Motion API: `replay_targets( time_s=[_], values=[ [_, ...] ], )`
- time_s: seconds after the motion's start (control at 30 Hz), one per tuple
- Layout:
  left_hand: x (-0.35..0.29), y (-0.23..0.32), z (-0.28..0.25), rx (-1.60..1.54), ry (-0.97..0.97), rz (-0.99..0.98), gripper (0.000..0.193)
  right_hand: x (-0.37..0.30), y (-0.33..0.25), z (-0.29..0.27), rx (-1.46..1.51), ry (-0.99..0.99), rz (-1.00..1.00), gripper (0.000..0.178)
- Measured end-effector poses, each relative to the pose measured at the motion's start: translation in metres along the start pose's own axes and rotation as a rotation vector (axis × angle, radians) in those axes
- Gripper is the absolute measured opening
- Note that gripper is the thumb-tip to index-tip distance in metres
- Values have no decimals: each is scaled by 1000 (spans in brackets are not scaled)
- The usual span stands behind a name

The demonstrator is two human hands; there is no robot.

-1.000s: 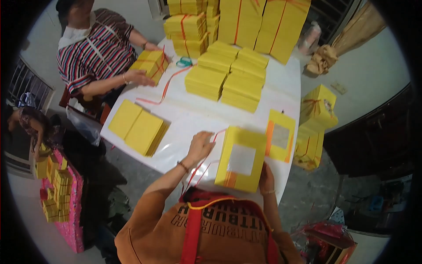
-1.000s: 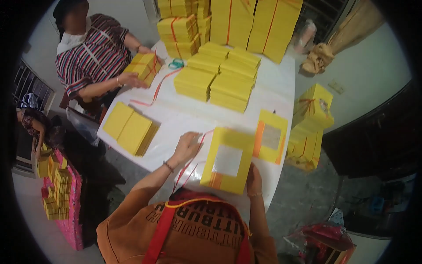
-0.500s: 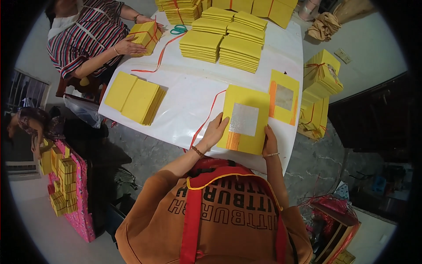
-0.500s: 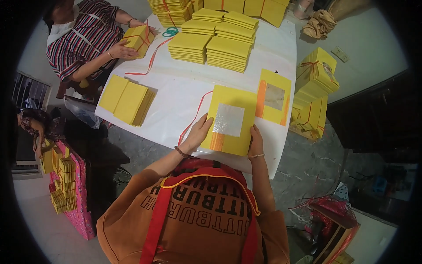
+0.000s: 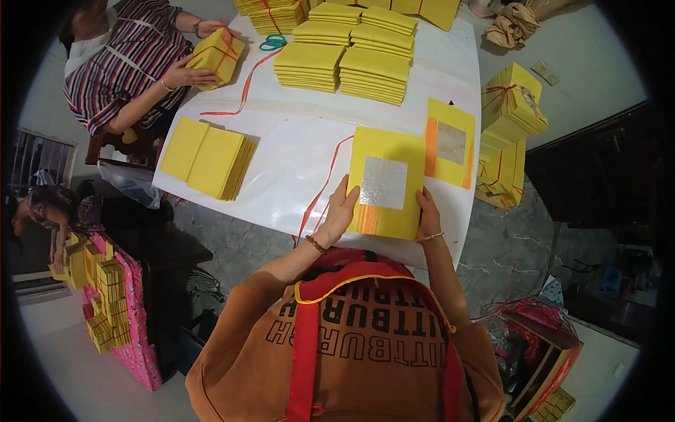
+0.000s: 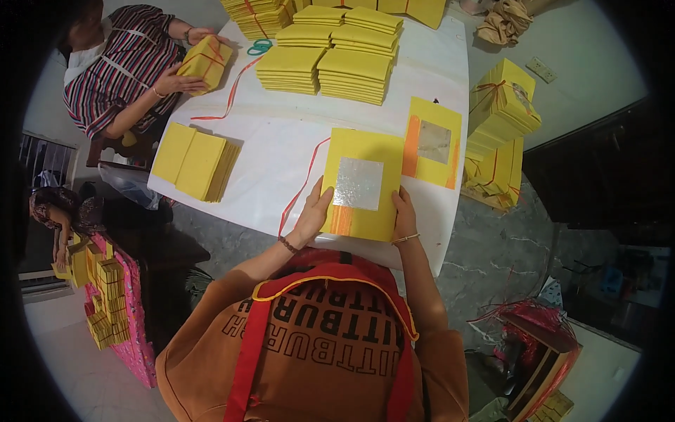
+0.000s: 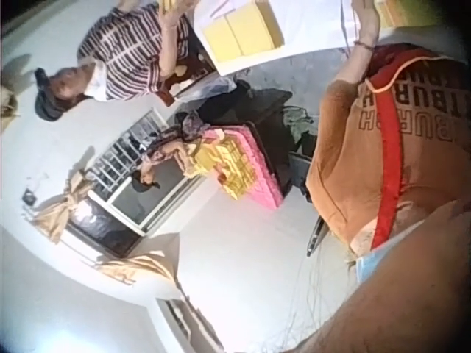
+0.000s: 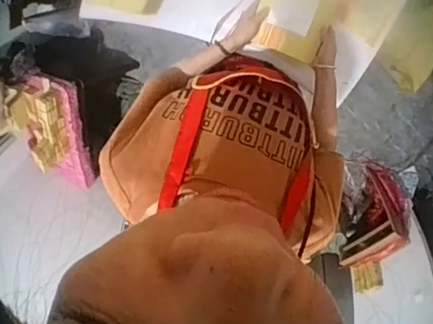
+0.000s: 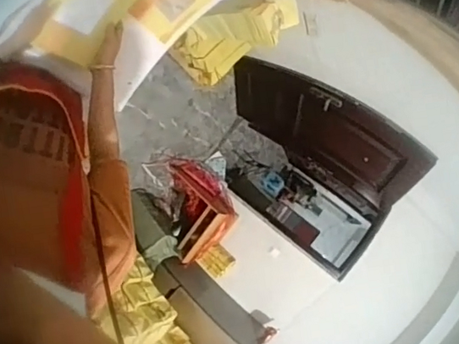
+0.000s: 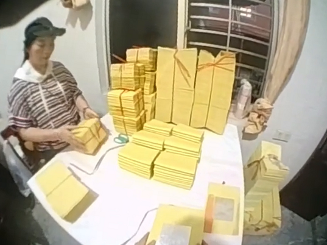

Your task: Folding and stacking sheets of yellow joss paper.

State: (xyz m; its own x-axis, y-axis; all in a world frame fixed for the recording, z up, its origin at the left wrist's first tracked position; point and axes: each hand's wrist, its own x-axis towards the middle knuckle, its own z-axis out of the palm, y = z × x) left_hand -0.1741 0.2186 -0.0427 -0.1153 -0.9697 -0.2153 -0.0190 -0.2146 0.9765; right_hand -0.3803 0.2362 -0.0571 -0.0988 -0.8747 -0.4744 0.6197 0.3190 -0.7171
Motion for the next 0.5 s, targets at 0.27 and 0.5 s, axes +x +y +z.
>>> replay_targets(
  time_s=[0.27, 0.5],
  values=[
    [6, -14, -6, -17, 2, 24, 53, 0, 1, 6, 41, -7, 7, 39],
    [7, -5, -15, -53, -114, -83, 57, 4, -1, -17, -99, -4, 12, 50]
  ],
)
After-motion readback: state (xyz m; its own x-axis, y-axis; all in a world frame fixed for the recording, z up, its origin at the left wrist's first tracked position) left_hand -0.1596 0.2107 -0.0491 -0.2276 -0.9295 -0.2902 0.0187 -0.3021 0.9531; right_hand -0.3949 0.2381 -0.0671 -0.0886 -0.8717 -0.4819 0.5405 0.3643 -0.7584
